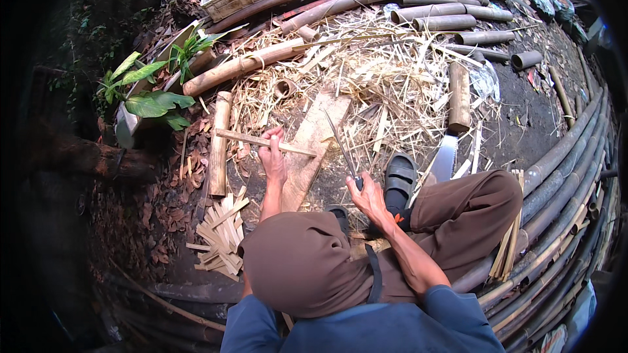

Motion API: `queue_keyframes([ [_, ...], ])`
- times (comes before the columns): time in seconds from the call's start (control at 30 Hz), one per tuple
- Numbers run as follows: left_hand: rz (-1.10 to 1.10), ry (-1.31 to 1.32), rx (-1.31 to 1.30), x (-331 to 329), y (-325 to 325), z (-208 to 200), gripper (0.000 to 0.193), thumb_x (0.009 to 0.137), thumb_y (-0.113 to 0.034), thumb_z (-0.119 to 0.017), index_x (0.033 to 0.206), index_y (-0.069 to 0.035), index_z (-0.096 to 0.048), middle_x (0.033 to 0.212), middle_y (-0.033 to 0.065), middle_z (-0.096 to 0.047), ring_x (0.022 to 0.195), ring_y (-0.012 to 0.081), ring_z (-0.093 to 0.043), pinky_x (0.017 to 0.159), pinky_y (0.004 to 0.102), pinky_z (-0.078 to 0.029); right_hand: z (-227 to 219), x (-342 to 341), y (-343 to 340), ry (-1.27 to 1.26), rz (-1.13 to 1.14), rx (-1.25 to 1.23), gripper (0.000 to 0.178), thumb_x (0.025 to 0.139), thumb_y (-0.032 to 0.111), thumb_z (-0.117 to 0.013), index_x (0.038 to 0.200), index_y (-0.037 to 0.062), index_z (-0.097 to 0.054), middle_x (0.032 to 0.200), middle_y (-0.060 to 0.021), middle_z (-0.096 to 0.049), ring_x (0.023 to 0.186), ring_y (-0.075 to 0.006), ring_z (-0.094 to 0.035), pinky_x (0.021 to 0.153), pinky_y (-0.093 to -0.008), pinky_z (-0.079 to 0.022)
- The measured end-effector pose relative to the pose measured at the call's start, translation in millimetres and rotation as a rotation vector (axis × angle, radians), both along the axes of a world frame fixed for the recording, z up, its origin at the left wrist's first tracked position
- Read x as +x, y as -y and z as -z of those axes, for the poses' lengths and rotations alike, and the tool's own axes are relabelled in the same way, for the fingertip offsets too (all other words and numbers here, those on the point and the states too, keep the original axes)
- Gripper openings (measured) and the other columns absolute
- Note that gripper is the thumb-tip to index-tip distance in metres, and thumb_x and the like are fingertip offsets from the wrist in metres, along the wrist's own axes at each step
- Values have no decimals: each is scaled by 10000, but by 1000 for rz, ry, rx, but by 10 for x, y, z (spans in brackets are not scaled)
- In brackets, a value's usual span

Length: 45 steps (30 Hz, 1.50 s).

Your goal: The person sits on the ground and uses a machete to split bamboo poles into thin strips. They repeatedly position bamboo pieces on a wooden block, strike them with the machete, and separate the resulting strips.

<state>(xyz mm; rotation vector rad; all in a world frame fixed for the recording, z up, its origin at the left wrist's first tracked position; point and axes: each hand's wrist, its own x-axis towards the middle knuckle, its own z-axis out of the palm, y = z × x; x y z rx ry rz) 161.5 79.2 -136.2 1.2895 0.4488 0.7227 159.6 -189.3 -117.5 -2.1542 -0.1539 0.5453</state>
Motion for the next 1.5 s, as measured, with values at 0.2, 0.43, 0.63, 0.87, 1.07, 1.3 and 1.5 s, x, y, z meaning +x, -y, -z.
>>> queue_keyframes([
  [0.2, -253, 311, -53, 23, -196, -1150, 287, 1017, -282, -495, 811, -83, -481, 711, 14, -487, 646, 110, -463, 656, 262, -417, 91, -206, -324, -26, -142, 170, 511, 968, 479, -462, 993, -18, -580, 704, -297, -593, 724, -486, -603, 642, -512, -445],
  [0.43, -406, 311, 91, -65, 236, -1128, 416, 1021, -341, -480, 702, -125, -323, 602, -31, -305, 546, 75, -272, 532, 241, -257, -536, -224, -864, -197, -303, 262, 474, 960, 469, -481, 958, 8, -592, 649, -273, -576, 693, -484, -603, 627, -513, -454],
  [0.63, -404, 224, 158, -42, 263, -1103, 440, 1028, -385, -441, 702, -128, -296, 607, -31, -296, 554, 92, -291, 559, 261, -295, 441, -96, -563, -135, -146, -15, 557, 952, 521, -451, 941, -16, -602, 751, -315, -623, 833, -498, -623, 743, -545, -484],
  [0.87, -549, 286, 158, -5, 254, -1034, 375, 1036, -327, -443, 765, -104, -308, 674, -12, -310, 633, 103, -303, 621, 274, -301, -267, -110, -739, -230, -238, 191, 512, 948, 501, -472, 929, 5, -595, 690, -279, -612, 708, -490, -613, 652, -533, -468],
  [1.07, -630, 106, 219, 90, 399, -1107, 343, 1048, -324, -405, 809, -86, -340, 704, -1, -329, 637, 105, -316, 625, 281, -320, 195, -234, -684, -78, -194, 133, 387, 966, 415, -497, 964, 35, -570, 625, -258, -551, 656, -465, -596, 578, -507, -437],
  [1.3, -398, -170, 306, 158, 371, -346, 179, 1013, -144, -404, 1050, -3, -509, 966, 128, -613, 876, 199, -579, 893, 346, -484, 705, -40, -365, -243, -109, -3, 625, 919, 570, -471, 991, -35, -607, 852, -343, -631, 900, -505, -609, 795, -549, -461],
  [1.5, 73, -189, -163, -246, 184, -438, 289, 1034, -176, -387, 1300, -63, -395, 757, 14, -473, 556, 89, -440, 517, 245, -431, 186, 422, -381, 217, -181, 16, 406, 825, 420, -660, 977, 54, -574, 702, -196, -649, 669, -392, -653, 601, -480, -508],
])
